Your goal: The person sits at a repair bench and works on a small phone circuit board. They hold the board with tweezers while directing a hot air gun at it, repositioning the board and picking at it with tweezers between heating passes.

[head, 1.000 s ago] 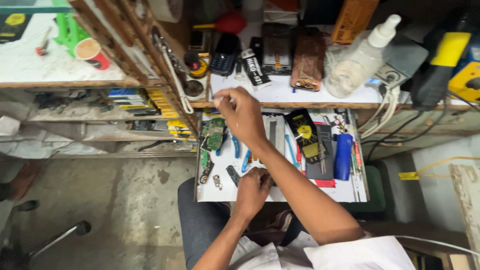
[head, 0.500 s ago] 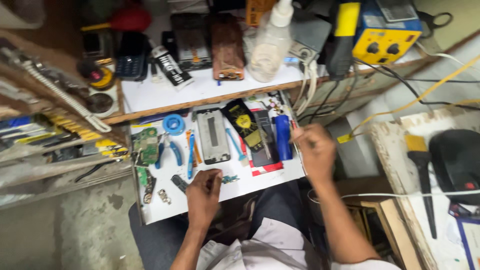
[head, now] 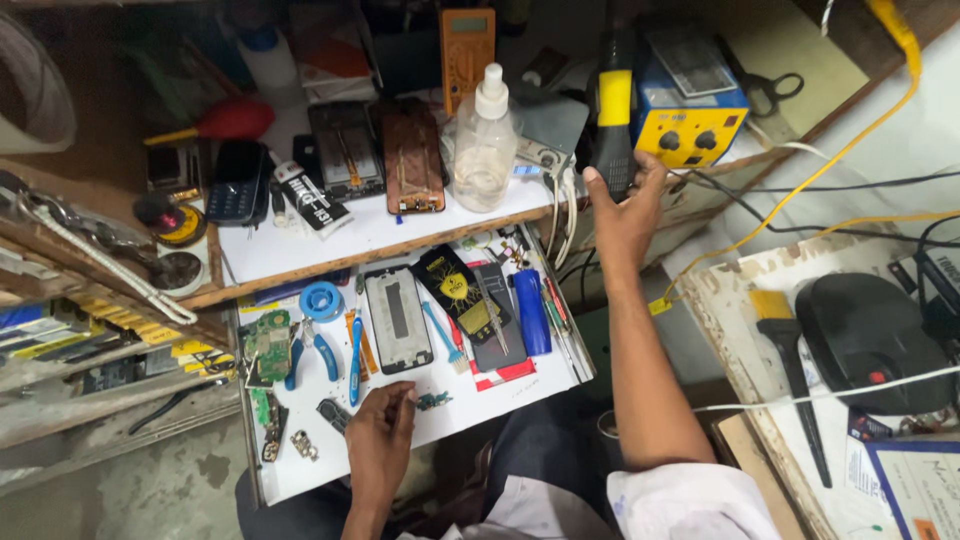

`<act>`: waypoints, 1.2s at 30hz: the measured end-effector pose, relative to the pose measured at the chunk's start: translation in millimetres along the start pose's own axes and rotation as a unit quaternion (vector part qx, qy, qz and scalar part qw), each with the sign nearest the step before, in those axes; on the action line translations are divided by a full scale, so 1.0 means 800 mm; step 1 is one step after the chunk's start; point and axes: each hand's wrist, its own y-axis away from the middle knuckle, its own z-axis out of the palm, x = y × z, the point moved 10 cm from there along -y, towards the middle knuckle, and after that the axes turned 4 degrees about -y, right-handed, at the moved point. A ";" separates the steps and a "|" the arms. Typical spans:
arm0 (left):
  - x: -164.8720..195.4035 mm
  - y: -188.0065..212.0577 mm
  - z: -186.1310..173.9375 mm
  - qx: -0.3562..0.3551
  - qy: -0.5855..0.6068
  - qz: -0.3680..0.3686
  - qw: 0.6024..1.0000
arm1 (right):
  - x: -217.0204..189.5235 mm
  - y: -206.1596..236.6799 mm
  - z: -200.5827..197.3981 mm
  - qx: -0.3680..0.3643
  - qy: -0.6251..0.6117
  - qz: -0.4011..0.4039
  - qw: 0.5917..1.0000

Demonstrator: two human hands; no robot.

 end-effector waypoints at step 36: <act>0.099 0.048 0.061 -0.197 0.160 0.049 0.966 | -0.089 0.234 -0.184 -0.076 -0.035 0.145 0.986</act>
